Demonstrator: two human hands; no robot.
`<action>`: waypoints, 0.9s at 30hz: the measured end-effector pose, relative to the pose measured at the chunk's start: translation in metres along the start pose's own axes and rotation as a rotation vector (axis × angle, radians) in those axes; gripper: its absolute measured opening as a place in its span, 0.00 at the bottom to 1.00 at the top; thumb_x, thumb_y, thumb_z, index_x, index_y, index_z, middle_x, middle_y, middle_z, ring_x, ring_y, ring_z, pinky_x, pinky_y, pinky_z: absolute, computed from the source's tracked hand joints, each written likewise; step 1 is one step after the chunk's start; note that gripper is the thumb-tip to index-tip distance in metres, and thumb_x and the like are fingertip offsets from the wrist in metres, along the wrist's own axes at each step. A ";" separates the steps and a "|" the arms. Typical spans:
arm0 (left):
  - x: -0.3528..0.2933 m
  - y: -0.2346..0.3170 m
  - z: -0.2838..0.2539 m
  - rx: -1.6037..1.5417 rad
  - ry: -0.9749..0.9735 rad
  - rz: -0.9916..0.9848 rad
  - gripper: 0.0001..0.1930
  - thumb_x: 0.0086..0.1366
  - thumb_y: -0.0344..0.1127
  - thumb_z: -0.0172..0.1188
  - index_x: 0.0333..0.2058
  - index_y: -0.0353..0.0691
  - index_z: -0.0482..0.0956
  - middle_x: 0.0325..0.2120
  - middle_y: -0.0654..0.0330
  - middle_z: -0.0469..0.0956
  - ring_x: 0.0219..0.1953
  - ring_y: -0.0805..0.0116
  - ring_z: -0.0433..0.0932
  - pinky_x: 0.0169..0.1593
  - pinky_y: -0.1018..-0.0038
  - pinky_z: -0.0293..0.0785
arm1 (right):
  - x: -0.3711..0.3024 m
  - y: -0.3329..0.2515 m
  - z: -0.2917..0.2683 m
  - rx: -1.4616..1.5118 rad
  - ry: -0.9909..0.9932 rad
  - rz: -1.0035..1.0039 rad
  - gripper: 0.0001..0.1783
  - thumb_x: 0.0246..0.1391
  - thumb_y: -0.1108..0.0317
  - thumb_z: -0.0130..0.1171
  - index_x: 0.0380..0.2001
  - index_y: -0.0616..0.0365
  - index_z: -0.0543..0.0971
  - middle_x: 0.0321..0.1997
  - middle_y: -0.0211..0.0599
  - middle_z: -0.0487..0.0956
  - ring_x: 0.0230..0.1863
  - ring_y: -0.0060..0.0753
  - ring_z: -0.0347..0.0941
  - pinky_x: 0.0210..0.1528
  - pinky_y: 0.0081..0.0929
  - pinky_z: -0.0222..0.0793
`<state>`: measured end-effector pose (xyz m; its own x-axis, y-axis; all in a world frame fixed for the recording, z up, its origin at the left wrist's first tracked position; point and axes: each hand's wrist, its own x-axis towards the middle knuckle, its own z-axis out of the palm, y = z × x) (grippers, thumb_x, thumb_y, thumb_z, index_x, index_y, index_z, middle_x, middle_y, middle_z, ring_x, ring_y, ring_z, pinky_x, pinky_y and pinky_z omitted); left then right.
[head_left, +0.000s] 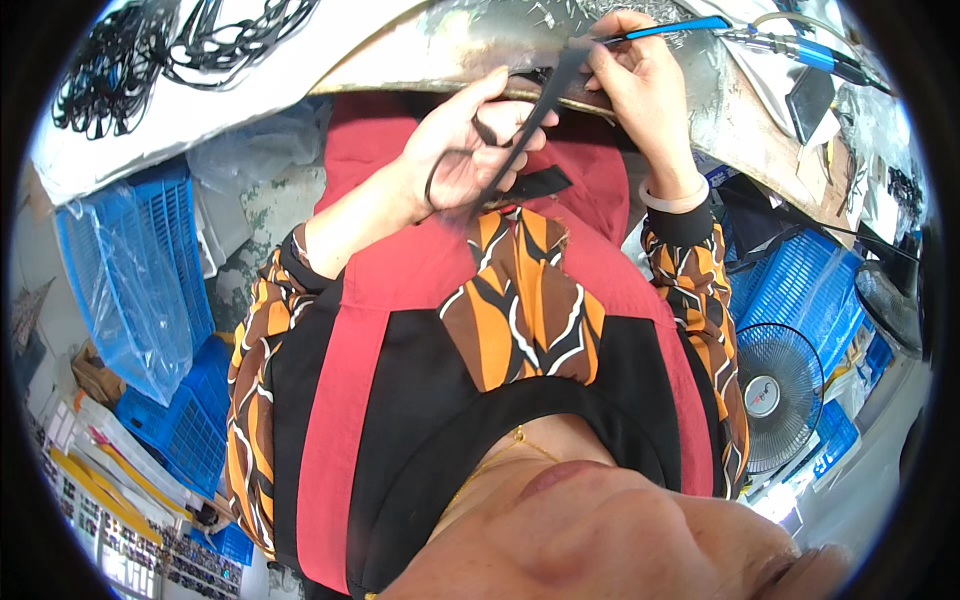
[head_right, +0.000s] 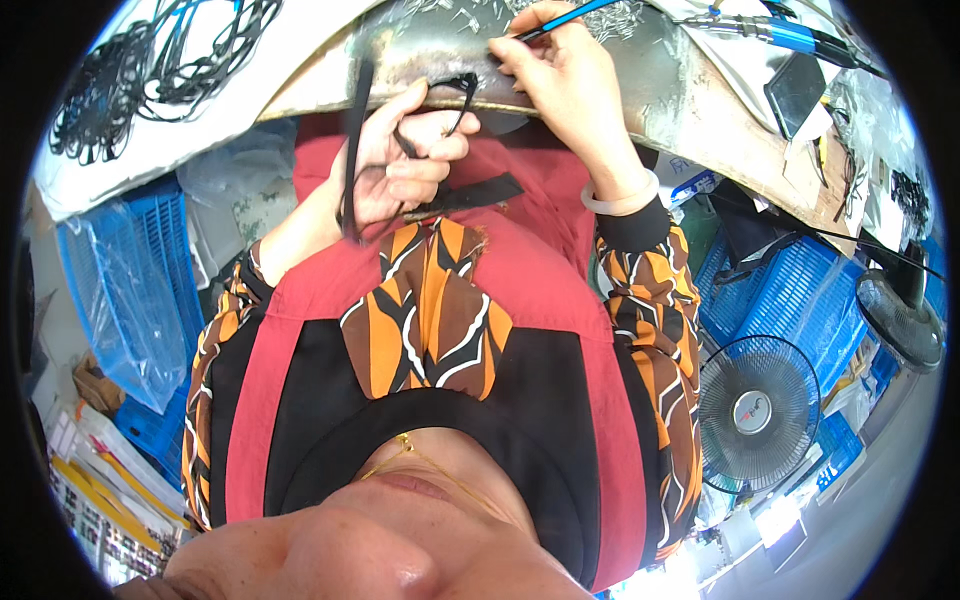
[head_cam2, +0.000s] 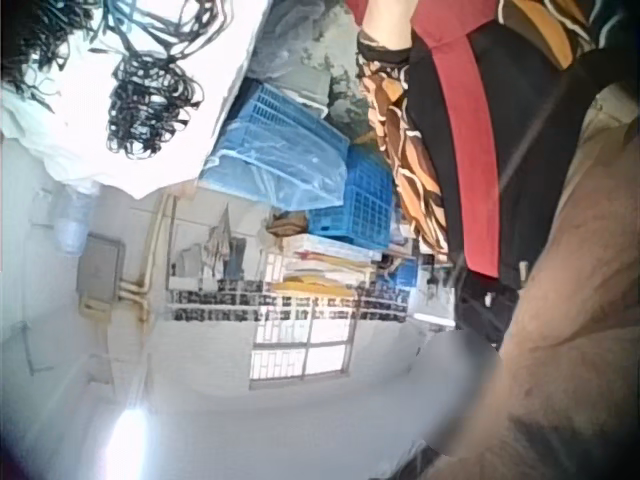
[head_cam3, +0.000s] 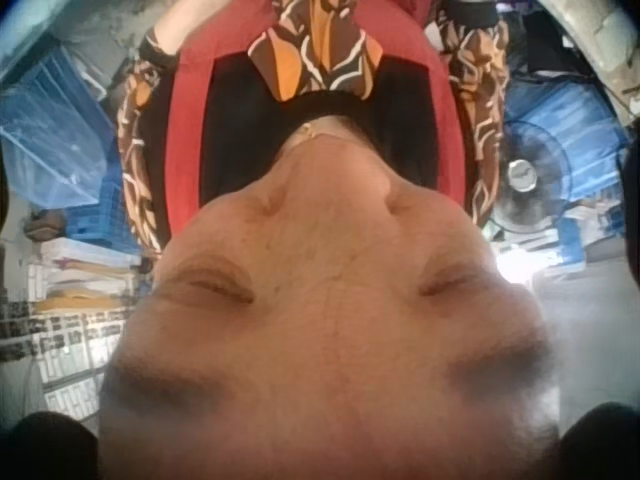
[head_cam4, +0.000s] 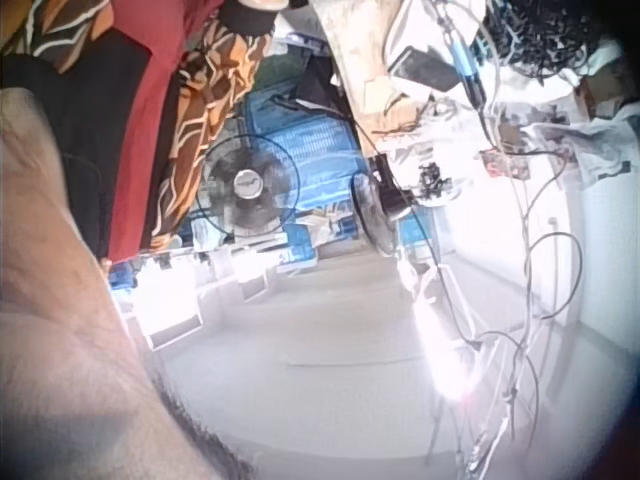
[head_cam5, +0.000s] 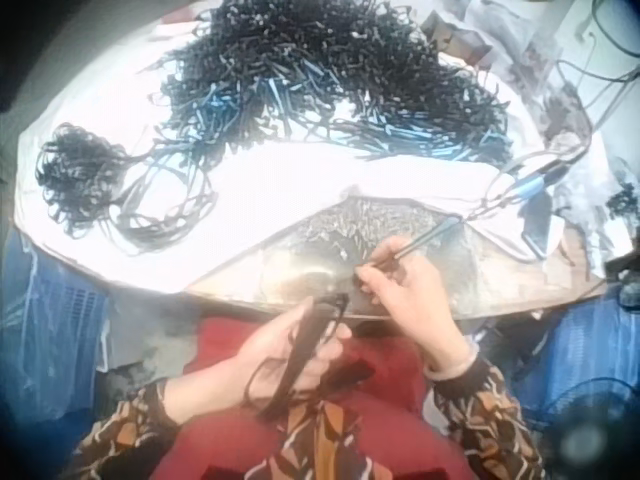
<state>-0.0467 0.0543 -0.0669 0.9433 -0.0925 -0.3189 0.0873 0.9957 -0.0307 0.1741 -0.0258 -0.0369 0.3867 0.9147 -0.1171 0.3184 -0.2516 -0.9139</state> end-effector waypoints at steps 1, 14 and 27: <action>0.004 -0.001 -0.005 0.012 -0.009 -0.007 0.32 0.78 0.59 0.43 0.56 0.29 0.69 0.29 0.63 0.67 0.15 0.84 0.61 0.16 0.83 0.61 | 0.000 0.004 -0.003 0.064 -0.024 -0.012 0.15 0.64 0.73 0.64 0.50 0.62 0.73 0.40 0.34 0.81 0.37 0.21 0.80 0.38 0.18 0.77; 0.014 -0.018 0.002 -0.051 0.003 0.134 0.32 0.80 0.57 0.42 0.56 0.25 0.69 0.30 0.65 0.65 0.13 0.84 0.56 0.14 0.83 0.57 | 0.038 -0.029 -0.029 0.033 -0.291 0.140 0.05 0.61 0.72 0.65 0.34 0.57 0.78 0.28 0.28 0.81 0.30 0.18 0.78 0.32 0.18 0.73; 0.025 -0.019 -0.029 -0.146 -0.206 0.114 0.33 0.80 0.58 0.40 0.56 0.25 0.65 0.28 0.64 0.63 0.13 0.80 0.58 0.15 0.79 0.58 | 0.045 -0.039 -0.026 -0.235 -0.307 -0.014 0.04 0.58 0.70 0.64 0.33 0.58 0.80 0.26 0.36 0.83 0.29 0.25 0.79 0.34 0.27 0.75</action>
<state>-0.0334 0.0335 -0.1015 0.9909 0.0373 -0.1296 -0.0563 0.9877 -0.1462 0.2011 0.0167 0.0032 0.1151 0.9618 -0.2485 0.5250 -0.2712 -0.8067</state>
